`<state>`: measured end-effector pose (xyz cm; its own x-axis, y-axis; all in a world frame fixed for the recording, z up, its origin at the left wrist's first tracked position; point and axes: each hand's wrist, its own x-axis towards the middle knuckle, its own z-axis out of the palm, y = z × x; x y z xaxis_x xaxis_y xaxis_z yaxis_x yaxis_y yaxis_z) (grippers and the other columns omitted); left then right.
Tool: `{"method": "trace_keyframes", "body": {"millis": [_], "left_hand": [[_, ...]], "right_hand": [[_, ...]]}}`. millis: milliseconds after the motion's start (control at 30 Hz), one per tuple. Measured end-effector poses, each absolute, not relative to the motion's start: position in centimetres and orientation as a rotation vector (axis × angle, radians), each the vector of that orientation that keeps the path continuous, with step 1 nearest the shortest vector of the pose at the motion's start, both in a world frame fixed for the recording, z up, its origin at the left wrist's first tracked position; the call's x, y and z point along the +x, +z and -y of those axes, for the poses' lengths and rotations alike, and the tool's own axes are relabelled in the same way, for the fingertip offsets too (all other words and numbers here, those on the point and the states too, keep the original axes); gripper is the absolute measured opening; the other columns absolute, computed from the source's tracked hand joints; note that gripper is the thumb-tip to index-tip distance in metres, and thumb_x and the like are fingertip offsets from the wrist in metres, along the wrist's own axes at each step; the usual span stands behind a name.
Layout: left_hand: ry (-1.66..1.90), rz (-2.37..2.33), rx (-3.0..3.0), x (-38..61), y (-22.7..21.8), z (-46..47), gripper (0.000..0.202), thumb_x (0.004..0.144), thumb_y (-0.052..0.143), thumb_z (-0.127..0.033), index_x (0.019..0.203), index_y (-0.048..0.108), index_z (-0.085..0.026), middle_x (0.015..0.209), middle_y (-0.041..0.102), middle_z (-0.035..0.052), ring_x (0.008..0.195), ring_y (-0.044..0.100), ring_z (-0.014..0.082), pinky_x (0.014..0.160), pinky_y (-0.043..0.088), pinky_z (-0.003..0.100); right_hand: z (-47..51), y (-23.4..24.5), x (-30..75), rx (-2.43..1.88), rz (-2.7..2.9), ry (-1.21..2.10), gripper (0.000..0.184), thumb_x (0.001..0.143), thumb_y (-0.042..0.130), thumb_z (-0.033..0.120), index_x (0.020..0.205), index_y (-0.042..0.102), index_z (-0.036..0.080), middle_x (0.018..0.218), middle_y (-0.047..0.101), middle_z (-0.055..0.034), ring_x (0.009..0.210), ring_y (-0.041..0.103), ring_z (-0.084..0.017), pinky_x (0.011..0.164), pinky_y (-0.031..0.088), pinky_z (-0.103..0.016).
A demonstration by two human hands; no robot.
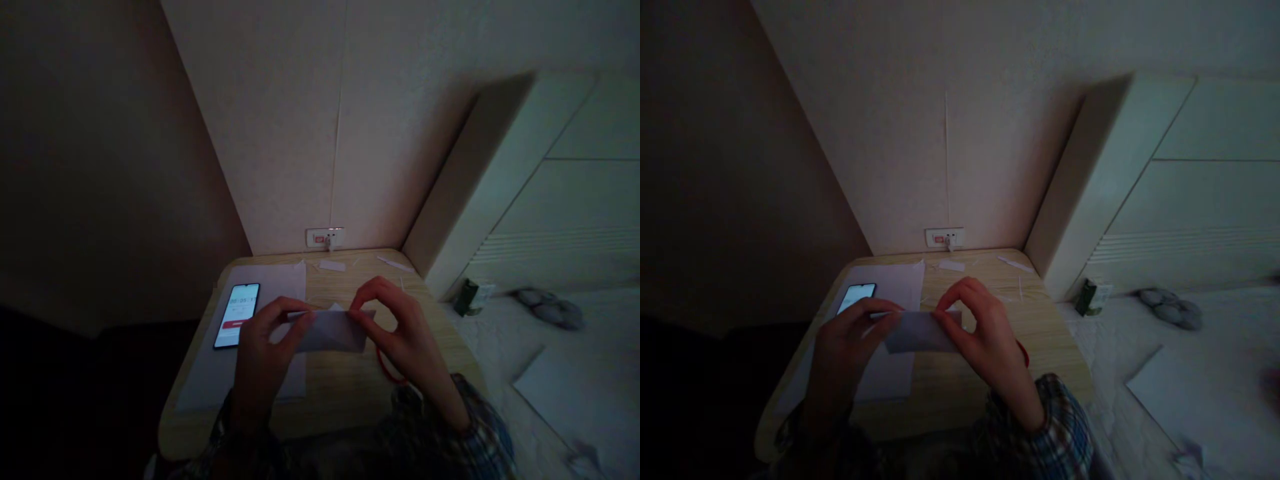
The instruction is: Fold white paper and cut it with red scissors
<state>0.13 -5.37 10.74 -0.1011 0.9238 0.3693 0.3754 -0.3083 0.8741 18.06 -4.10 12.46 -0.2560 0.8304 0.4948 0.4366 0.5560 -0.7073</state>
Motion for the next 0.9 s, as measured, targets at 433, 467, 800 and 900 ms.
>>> {"method": "trace_keyframes", "body": {"millis": [433, 467, 800, 900], "left_hand": [[1.302, -1.253, 2.156, 0.9, 10.7, 5.4, 0.016, 0.072, 0.058, -0.003, 0.074, 0.059, -0.018, 0.099, 0.061, 0.0055, 0.101, 0.055, 0.0190, 0.087, 0.043, 0.034], [1.290, -1.240, 2.136, 0.7, 10.7, 5.4, 0.016, 0.072, 0.057, -0.002, 0.074, 0.059, -0.018, 0.099, 0.060, 0.0051, 0.101, 0.055, 0.0183, 0.088, 0.042, 0.033], [1.174, -1.372, 2.069, -2.3, 10.3, 4.5, 0.011, 0.071, 0.057, -0.010, 0.067, 0.060, -0.020, 0.098, 0.063, 0.0041, 0.095, 0.058, 0.0192, 0.082, 0.045, 0.033], [1.275, -1.625, 1.928, -4.1, 9.8, 4.0, 0.006, 0.070, 0.058, -0.014, 0.069, 0.060, -0.019, 0.094, 0.065, 0.0056, 0.090, 0.060, 0.0219, 0.064, 0.048, 0.030]], "right_hand": [[4.7, 12.1, 18.2, -1.019, 2.055, 0.552, 0.011, 0.079, 0.060, 0.009, 0.078, 0.056, 0.019, 0.081, 0.056, -0.0016, 0.080, 0.052, -0.017, 0.071, 0.041, -0.027], [4.8, 12.2, 18.2, -1.018, 2.068, 0.555, 0.011, 0.079, 0.060, 0.008, 0.078, 0.056, 0.018, 0.081, 0.056, -0.0017, 0.079, 0.052, -0.017, 0.071, 0.041, -0.027], [5.4, 13.4, 20.2, -1.046, 2.071, 0.553, 0.010, 0.081, 0.057, 0.009, 0.076, 0.057, 0.017, 0.080, 0.056, -0.0024, 0.078, 0.053, -0.016, 0.069, 0.041, -0.026], [5.4, 13.5, 21.1, -1.096, 1.987, 0.485, 0.009, 0.082, 0.056, 0.010, 0.076, 0.055, 0.018, 0.080, 0.056, -0.0023, 0.078, 0.053, -0.016, 0.069, 0.040, -0.026]]}}
